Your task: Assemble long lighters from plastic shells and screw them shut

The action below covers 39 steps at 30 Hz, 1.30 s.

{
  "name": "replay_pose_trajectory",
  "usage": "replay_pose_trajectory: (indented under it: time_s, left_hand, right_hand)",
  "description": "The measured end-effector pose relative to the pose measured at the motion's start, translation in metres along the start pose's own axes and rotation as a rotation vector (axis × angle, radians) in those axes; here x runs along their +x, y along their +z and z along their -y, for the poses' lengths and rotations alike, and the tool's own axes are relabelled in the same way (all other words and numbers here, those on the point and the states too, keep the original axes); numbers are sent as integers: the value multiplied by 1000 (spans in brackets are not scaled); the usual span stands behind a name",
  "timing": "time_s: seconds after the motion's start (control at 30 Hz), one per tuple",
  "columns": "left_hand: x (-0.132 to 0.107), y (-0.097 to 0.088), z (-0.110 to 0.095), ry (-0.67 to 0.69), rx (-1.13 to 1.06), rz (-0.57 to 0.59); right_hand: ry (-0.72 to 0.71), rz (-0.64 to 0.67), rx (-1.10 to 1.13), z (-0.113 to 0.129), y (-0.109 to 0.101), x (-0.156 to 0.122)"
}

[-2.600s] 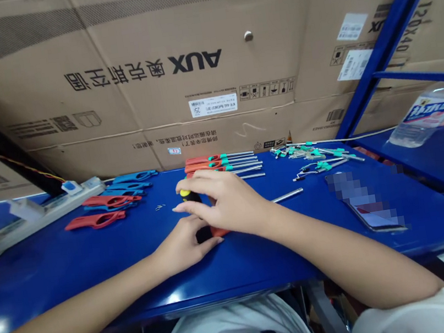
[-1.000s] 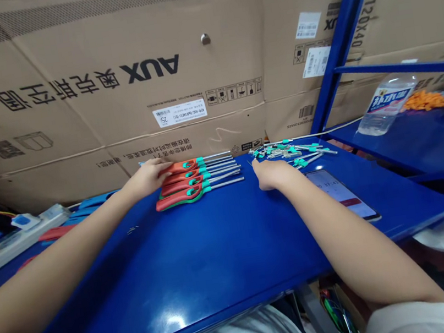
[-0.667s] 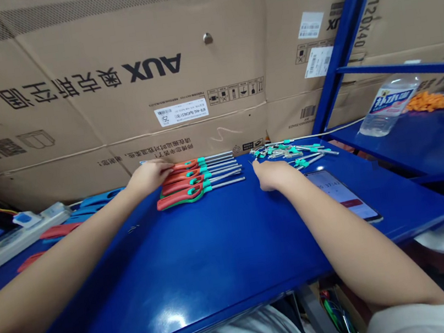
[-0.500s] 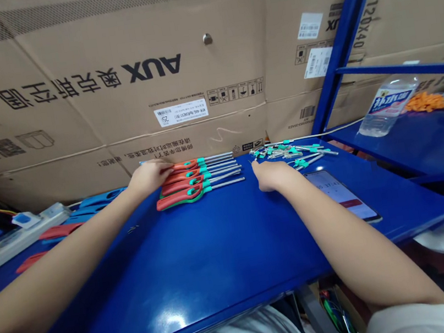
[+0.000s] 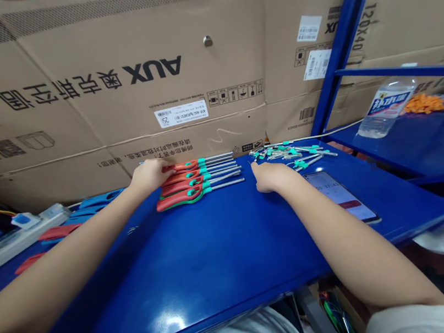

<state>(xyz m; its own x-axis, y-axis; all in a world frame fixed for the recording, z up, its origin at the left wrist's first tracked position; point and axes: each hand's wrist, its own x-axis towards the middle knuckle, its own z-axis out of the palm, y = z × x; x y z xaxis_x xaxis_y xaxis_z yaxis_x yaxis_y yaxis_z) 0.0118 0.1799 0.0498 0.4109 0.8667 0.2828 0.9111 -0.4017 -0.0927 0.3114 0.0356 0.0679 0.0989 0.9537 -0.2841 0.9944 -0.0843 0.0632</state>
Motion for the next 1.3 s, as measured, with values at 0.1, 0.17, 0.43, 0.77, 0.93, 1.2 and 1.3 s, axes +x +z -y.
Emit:
replay_pose_trajectory:
  time_s: [0.1, 0.17, 0.43, 0.77, 0.93, 1.2, 1.3]
  left_hand:
    - [-3, -3, 0, 1, -5, -4]
    - [-4, -4, -1, 8, -12, -13]
    - [-5, 0, 3, 54, -49, -68]
    - [-7, 4, 4, 91, -56, -86]
    - [-8, 6, 2, 94, -69, -85]
    - [-13, -22, 17, -16, -144, -162]
    - [-17, -38, 43, -121, -178, -170]
  right_hand:
    - [-2, -5, -7, 0, -1, 0]
    - [-6, -10, -16, -1, -1, 0]
    - [-20, -44, -50, -2, 2, 4]
    - [-21, -40, -56, -3, 3, 5]
    - [-25, -51, -59, -3, 4, 7]
    - [-114, -254, -66, -2, 1, 7]
    - [-190, -454, 62, 2, -2, 5]
